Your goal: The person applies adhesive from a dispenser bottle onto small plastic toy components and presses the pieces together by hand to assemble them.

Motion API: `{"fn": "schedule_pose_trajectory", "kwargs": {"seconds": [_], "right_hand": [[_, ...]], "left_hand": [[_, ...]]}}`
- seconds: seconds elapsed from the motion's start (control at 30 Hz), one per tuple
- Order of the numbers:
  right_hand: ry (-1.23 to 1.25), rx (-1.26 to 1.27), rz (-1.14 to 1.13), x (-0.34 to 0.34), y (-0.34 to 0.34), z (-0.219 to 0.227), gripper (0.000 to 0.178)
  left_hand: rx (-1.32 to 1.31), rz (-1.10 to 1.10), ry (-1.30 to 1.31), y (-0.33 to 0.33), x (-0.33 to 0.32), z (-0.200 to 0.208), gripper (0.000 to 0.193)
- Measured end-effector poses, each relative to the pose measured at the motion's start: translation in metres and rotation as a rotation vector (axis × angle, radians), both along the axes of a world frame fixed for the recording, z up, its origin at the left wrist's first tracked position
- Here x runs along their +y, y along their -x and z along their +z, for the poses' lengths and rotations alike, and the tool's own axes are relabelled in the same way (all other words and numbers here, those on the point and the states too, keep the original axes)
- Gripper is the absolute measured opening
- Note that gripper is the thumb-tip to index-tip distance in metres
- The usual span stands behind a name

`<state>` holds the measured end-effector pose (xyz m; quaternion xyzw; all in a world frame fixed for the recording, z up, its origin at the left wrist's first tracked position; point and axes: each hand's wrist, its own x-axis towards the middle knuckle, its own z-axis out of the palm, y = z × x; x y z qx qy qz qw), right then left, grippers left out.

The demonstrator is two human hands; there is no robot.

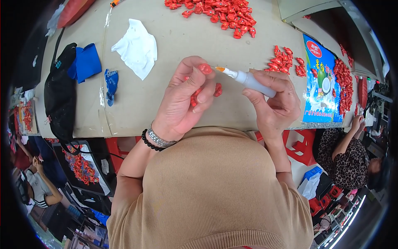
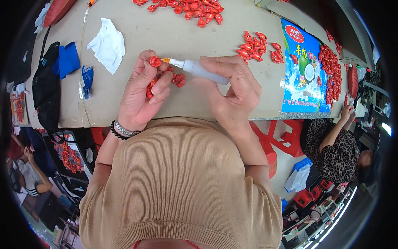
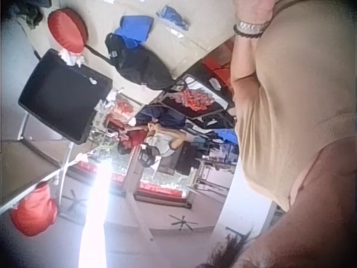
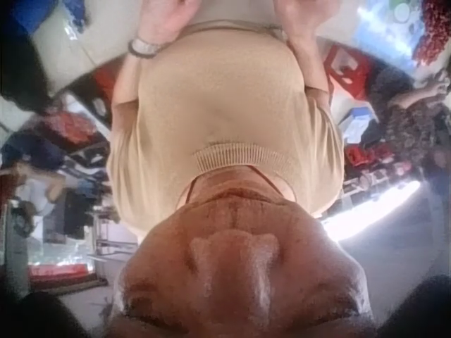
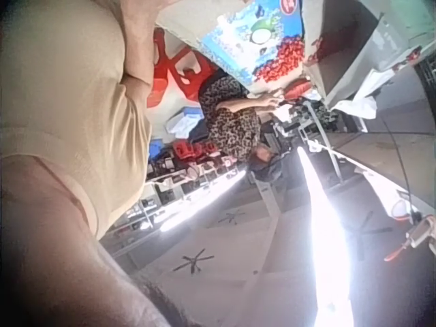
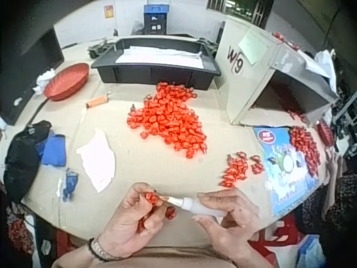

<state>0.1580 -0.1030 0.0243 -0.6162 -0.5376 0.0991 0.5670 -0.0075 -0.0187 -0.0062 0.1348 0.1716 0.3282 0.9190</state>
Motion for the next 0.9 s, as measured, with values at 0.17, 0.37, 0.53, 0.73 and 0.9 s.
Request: {"fn": "schedule_pose_trajectory", "kwargs": {"seconds": [0.17,0.37,0.53,0.73,0.9], "right_hand": [[-0.023,-0.017,0.017,0.0008,0.0008,-0.0029,0.028],[0.021,-0.073,0.072,-0.0022,-0.0019,-0.0024,0.031],[0.041,-0.105,0.064,-0.0008,-0.0013,-0.0017,0.031],[-0.011,-0.013,-0.013,0.0005,-0.0019,0.0011,0.028],[-0.016,0.044,0.009,-0.0027,-0.0024,0.0009,0.029]], "left_hand": [[-0.004,-0.011,-0.025,-0.0002,0.0002,-0.0007,0.018],[0.034,0.003,-0.020,0.0009,0.0000,0.0033,0.017],[0.035,-0.006,-0.025,0.0011,0.0004,0.0032,0.017],[0.033,-0.001,-0.023,0.0015,0.0014,0.0031,0.017],[0.032,0.002,-0.018,0.0017,0.0014,0.0023,0.016]]}}
